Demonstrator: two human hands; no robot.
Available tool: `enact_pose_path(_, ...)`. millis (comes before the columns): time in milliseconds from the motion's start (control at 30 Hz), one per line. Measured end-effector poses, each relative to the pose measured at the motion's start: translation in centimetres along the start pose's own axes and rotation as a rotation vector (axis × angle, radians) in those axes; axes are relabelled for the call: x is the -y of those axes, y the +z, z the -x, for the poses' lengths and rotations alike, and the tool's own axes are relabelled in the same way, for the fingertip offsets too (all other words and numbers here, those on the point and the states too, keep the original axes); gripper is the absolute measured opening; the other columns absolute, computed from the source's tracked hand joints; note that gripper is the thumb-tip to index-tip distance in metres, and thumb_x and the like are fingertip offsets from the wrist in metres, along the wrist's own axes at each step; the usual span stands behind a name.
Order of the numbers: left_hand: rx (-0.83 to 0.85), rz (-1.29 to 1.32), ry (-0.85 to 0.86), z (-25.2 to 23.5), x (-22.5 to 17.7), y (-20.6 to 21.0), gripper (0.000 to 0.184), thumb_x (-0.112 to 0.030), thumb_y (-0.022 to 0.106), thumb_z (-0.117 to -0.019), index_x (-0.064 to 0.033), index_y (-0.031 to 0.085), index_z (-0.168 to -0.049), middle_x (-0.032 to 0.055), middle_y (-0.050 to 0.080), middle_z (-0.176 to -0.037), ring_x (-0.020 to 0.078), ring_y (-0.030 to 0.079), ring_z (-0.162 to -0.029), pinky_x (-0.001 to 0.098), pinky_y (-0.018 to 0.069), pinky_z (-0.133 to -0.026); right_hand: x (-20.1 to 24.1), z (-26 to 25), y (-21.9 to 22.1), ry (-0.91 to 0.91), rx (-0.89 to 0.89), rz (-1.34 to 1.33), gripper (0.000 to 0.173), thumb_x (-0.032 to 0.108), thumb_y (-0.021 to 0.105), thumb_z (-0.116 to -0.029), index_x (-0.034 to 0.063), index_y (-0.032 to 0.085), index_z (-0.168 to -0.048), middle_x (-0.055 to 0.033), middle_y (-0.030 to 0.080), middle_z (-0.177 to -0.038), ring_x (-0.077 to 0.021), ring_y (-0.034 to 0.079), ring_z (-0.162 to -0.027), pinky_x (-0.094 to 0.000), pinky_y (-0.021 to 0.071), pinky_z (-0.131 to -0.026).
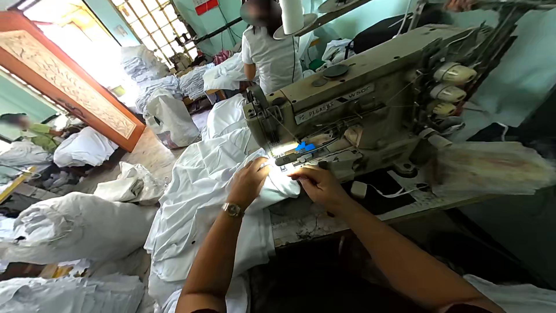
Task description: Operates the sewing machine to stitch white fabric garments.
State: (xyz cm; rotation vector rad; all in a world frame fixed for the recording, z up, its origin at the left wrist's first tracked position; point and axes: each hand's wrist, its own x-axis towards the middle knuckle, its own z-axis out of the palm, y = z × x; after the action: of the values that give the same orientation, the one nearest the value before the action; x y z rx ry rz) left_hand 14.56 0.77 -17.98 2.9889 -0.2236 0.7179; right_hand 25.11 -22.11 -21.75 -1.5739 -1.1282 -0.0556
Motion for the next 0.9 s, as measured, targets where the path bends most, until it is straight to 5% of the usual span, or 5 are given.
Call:
enact_pose_path(267, -0.559, -0.208, 0.189, 0.2, -5.3, -7.1, 0.016, -0.01, 0.064, -0.0909, -0.0063, 0.06, -0.076, 0.01, 0.062, -0.074, 0.0216, 0.064, -0.069, 0.0321, 0.0531, -0.061, 0.4, -1.6, 0.0, 0.169, 0.243, 0.039, 0.02, 0.016, 0.061, -0.096, 0.004, 0.076, -0.102, -0.0105, 0.07, -0.096, -0.0195, 0.065, -0.087, -0.0418, 0.0539, -0.082)
enact_pose_path(533, 0.275, 0.34, 0.118, 0.3, -8.8, -10.4, 0.026, -0.015, 0.057, -0.1019, -0.0137, 0.07, -0.125, 0.0068, 0.067, -0.12, 0.0117, 0.065, -0.082, 0.0282, 0.0564, -0.071, 6.1, 4.0, -2.4, -0.278, 0.311, -0.141, 0.029, 0.03, 0.069, -0.0985, 0.0036, 0.073, -0.086, -0.0073, 0.071, -0.095, -0.0043, 0.063, -0.081, -0.0173, 0.0525, -0.072)
enact_pose_path(600, 0.439, 0.374, 0.194, -0.7, -8.5, -9.9, 0.023, -0.018, 0.06, -0.1022, -0.0113, 0.072, -0.121, 0.01, 0.064, -0.129, 0.0154, 0.068, -0.092, 0.0322, 0.0587, -0.08, 5.8, 3.8, -2.5, -0.268, 0.343, -0.163, 0.03, 0.03, 0.069, -0.0987, 0.0025, 0.072, -0.086, -0.0072, 0.07, -0.092, -0.0035, 0.06, -0.077, -0.0169, 0.0497, -0.069)
enact_pose_path(800, 0.542, 0.422, 0.255, -3.3, -6.6, -13.3, 0.02, -0.021, 0.065, -0.0972, -0.0043, 0.07, -0.088, 0.0031, 0.063, -0.087, 0.0067, 0.056, -0.071, 0.0222, 0.0485, -0.063, 2.4, 0.2, -0.9, 0.05, 0.343, -0.093, 0.025, 0.026, 0.073, -0.0945, 0.0065, 0.075, -0.11, -0.0077, 0.072, -0.108, -0.0141, 0.067, -0.096, -0.0368, 0.0561, -0.088)
enact_pose_path(900, 0.504, 0.271, 0.19, -3.6, -6.9, -14.4, 0.017, -0.023, 0.069, -0.0963, -0.0071, 0.071, -0.091, 0.0016, 0.062, -0.08, 0.0091, 0.055, -0.068, 0.0262, 0.0473, -0.061, 1.3, 0.3, -0.3, 0.111, 0.303, -0.139, 0.023, 0.03, 0.075, -0.0924, 0.0076, 0.076, -0.098, -0.0015, 0.071, -0.092, -0.0051, 0.064, -0.082, -0.027, 0.0541, -0.078)
